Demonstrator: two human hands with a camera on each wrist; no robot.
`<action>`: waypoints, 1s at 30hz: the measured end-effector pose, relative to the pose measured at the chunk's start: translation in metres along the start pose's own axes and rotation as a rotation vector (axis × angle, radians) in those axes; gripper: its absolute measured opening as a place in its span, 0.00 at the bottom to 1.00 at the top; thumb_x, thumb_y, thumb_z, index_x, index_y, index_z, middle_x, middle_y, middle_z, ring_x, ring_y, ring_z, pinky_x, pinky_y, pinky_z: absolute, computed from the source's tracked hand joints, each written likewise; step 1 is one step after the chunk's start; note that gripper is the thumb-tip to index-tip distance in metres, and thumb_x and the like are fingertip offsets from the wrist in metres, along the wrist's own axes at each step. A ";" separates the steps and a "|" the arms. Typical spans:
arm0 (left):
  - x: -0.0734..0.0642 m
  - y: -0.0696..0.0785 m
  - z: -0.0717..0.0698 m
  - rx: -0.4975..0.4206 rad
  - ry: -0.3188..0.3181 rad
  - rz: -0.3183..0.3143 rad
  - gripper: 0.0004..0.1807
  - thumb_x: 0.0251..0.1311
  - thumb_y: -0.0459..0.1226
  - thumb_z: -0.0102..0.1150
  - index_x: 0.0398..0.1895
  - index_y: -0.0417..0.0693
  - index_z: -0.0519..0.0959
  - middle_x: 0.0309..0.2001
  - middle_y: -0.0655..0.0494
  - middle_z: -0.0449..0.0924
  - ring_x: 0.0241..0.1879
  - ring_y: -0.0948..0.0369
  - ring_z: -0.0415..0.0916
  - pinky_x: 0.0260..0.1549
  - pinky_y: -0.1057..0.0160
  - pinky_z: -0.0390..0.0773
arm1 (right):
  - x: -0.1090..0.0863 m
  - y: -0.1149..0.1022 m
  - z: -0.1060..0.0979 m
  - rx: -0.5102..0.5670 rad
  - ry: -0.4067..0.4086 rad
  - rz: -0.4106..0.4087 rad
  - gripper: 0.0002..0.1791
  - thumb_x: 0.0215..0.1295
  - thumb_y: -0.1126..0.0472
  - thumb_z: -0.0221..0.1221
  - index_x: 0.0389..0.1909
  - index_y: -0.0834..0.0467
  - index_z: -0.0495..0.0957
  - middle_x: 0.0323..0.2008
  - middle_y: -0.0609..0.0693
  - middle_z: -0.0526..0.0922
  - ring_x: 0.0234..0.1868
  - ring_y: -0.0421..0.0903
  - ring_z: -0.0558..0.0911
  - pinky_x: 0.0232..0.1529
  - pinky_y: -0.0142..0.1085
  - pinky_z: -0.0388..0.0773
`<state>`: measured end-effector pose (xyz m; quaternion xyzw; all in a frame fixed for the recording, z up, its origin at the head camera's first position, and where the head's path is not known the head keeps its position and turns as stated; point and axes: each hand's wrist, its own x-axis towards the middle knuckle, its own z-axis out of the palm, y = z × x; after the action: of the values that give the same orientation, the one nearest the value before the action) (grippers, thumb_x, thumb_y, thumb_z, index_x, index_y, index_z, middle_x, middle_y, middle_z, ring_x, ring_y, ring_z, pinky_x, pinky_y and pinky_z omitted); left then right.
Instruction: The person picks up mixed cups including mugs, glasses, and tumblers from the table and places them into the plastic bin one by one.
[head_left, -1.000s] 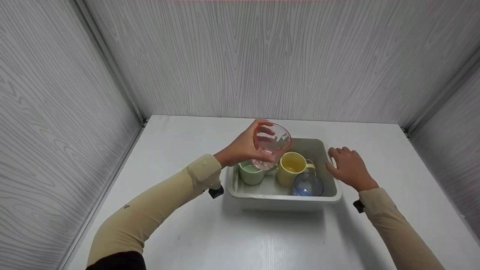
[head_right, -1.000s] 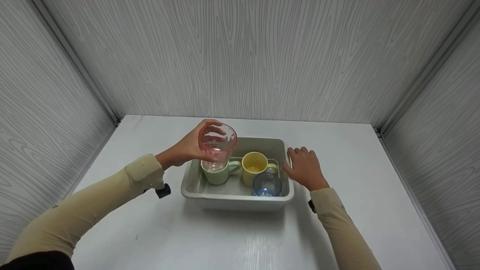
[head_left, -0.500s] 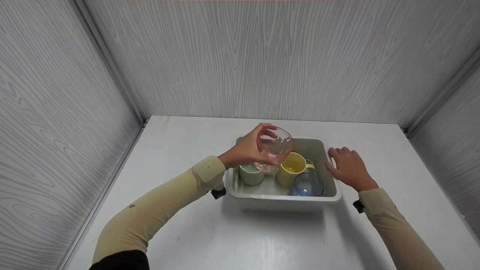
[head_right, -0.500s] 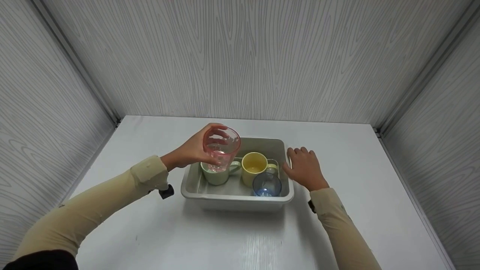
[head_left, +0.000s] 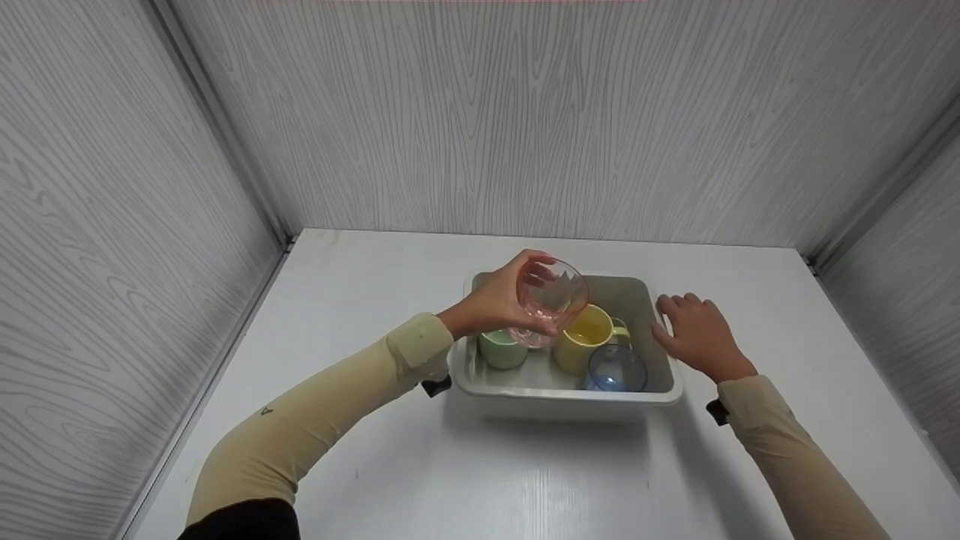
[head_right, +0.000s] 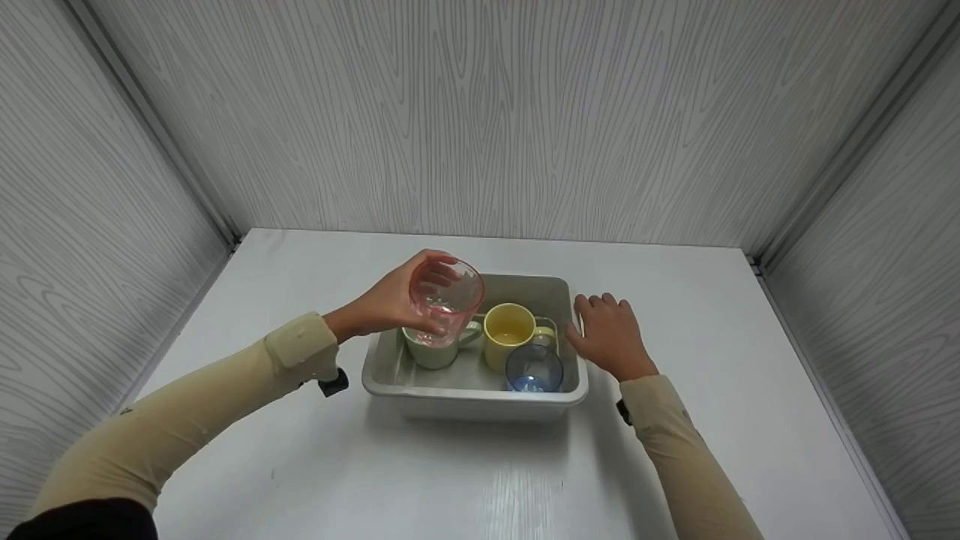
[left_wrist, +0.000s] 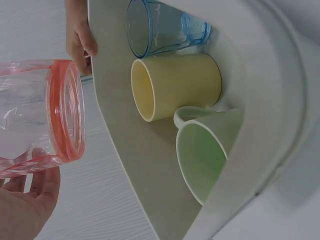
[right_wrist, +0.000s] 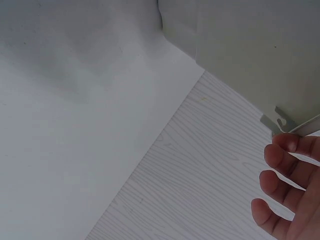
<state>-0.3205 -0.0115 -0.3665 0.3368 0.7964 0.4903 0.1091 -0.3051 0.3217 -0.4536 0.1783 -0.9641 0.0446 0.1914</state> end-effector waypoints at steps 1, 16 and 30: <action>0.000 0.000 0.000 0.007 0.002 0.000 0.49 0.36 0.38 0.76 0.64 0.52 0.59 0.58 0.51 0.70 0.60 0.58 0.68 0.57 0.59 0.72 | 0.000 0.000 0.000 0.001 0.000 0.000 0.14 0.59 0.54 0.53 0.36 0.63 0.73 0.26 0.57 0.78 0.28 0.54 0.74 0.30 0.49 0.69; 0.001 -0.006 0.005 0.054 -0.016 -0.022 0.49 0.35 0.40 0.78 0.64 0.50 0.60 0.58 0.51 0.71 0.60 0.57 0.69 0.58 0.59 0.71 | -0.001 0.002 0.003 -0.027 0.016 -0.018 0.15 0.59 0.53 0.52 0.35 0.63 0.72 0.27 0.57 0.79 0.27 0.53 0.73 0.27 0.47 0.68; 0.006 -0.008 0.012 0.065 -0.068 0.009 0.48 0.34 0.38 0.78 0.62 0.46 0.61 0.56 0.48 0.73 0.58 0.55 0.71 0.58 0.59 0.71 | 0.000 0.002 0.004 -0.015 0.024 -0.022 0.15 0.59 0.53 0.52 0.34 0.63 0.72 0.26 0.57 0.79 0.26 0.53 0.72 0.27 0.47 0.68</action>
<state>-0.3224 -0.0014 -0.3782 0.3603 0.8060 0.4531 0.1230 -0.3067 0.3229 -0.4575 0.1870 -0.9600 0.0372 0.2049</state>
